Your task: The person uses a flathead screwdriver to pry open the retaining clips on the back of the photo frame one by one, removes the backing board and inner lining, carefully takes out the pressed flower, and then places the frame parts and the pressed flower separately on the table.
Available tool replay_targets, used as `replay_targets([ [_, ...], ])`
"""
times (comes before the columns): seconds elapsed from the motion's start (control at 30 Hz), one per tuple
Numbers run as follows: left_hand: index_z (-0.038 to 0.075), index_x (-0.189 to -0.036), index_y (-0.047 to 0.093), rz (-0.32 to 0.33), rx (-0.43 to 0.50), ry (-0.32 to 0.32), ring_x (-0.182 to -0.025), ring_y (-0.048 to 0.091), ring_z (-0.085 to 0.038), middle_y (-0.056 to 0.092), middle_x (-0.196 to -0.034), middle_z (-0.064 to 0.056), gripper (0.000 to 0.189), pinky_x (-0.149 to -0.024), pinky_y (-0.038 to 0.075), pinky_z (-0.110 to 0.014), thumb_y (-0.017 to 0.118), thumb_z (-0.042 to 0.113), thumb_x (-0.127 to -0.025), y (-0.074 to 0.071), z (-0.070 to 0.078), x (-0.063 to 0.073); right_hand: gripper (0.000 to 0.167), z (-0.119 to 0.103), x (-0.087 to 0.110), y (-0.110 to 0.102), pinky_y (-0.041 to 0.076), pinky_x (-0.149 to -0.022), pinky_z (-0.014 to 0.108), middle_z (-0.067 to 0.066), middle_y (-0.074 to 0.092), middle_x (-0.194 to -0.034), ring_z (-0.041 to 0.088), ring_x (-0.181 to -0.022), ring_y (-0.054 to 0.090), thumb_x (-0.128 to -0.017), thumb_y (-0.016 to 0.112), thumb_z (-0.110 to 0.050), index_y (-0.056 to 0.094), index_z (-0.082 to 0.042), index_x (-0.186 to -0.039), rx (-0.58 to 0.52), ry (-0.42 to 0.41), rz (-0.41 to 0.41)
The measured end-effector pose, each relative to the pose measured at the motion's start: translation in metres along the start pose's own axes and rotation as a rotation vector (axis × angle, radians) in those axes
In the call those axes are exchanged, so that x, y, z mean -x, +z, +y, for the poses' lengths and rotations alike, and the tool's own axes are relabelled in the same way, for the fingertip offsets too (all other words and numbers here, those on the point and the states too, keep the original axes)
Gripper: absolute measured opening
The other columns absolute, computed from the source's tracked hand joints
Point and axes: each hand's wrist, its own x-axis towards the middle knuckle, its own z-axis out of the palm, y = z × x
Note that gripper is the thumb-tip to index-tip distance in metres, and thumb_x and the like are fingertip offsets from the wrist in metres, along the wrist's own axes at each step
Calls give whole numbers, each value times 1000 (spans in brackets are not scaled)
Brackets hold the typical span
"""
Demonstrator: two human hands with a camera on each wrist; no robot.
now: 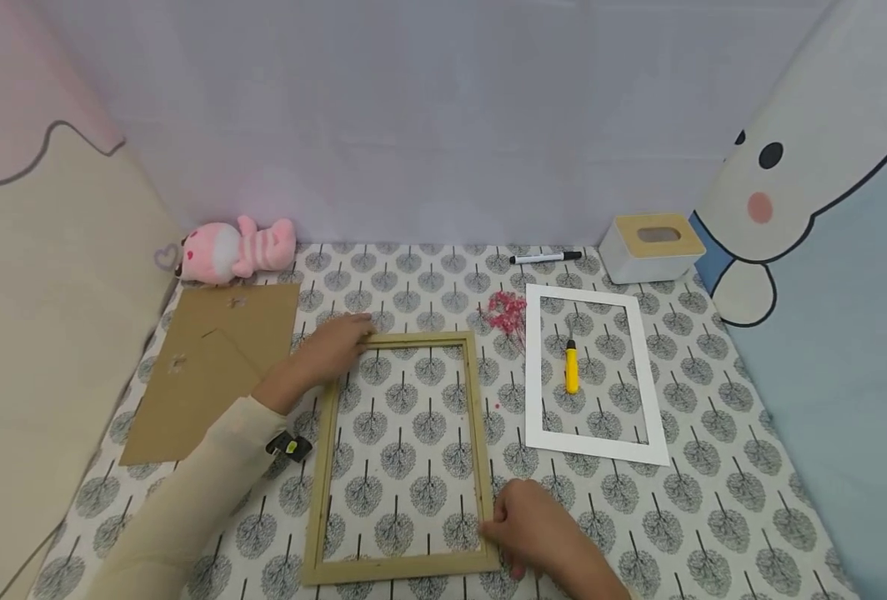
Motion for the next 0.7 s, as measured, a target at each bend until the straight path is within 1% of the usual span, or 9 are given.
replay_targets([
  [0.1,8,-126,65,-32,57,-20,-109,66,-30,69,-115,-9,23,-107,56,-49,57,6,-105,-2,2,1,35,1,-1,2,46,-34,26,1,62,-52,7,-37,54,-93,78,-26,63,-12,-65,-13,3,2],
  [0.17,8,-129,62,-32,92,-35,-106,66,-28,69,-113,-8,25,-101,59,-47,54,6,-106,-4,1,0,35,2,-4,3,45,-34,26,-1,61,-50,6,-36,51,-93,79,-25,63,-12,-64,-9,-6,24],
  [0.23,8,-132,61,-8,97,-42,-105,68,-30,69,-116,-9,26,-96,61,-47,54,8,-107,-6,-1,-1,36,1,-9,2,43,-34,25,-3,59,-48,5,-35,48,-93,79,-25,62,-13,-63,7,-16,54],
  [0.37,8,-138,61,62,40,-27,-120,69,-34,68,-136,-11,31,-103,59,-51,57,12,-108,-10,-7,-7,36,-2,-17,-1,41,-35,22,-6,58,-46,4,-35,48,-94,77,-24,63,-14,-62,46,-22,95],
  [0.43,9,-141,61,76,12,-22,-129,66,-35,65,-144,-11,33,-107,57,-52,57,16,-108,-10,-9,-10,36,-4,-20,-3,41,-36,21,-5,59,-48,5,-36,51,-94,77,-24,63,-14,-62,47,-20,99],
  [0.53,9,-145,57,49,28,-42,-136,61,-36,61,-150,-12,41,-112,53,-55,60,26,-108,-10,-13,-13,36,-5,-22,-5,41,-38,21,-2,60,-52,7,-37,54,-93,78,-24,63,-13,-62,38,-27,93],
  [0.6,9,-150,53,18,77,-60,-142,56,-37,57,-155,-13,49,-118,48,-56,63,29,-106,-11,-15,-11,35,-4,-23,-6,42,-40,22,-2,61,-56,7,-40,55,-92,80,-26,64,-13,-63,46,-29,99],
  [0.67,8,-154,48,-9,137,-59,-147,50,-38,52,-159,-16,58,-125,41,-56,67,28,-104,-13,-18,-8,34,-1,-25,-8,43,-42,23,-4,61,-60,7,-44,55,-90,82,-29,64,-15,-65,74,-37,122],
  [0.7,7,-156,45,-19,152,-46,-150,47,-39,48,-162,-17,61,-128,37,-56,69,25,-102,-14,-20,-5,33,0,-27,-9,44,-43,23,-4,61,-61,7,-46,54,-89,84,-30,65,-15,-66,83,-43,136],
])
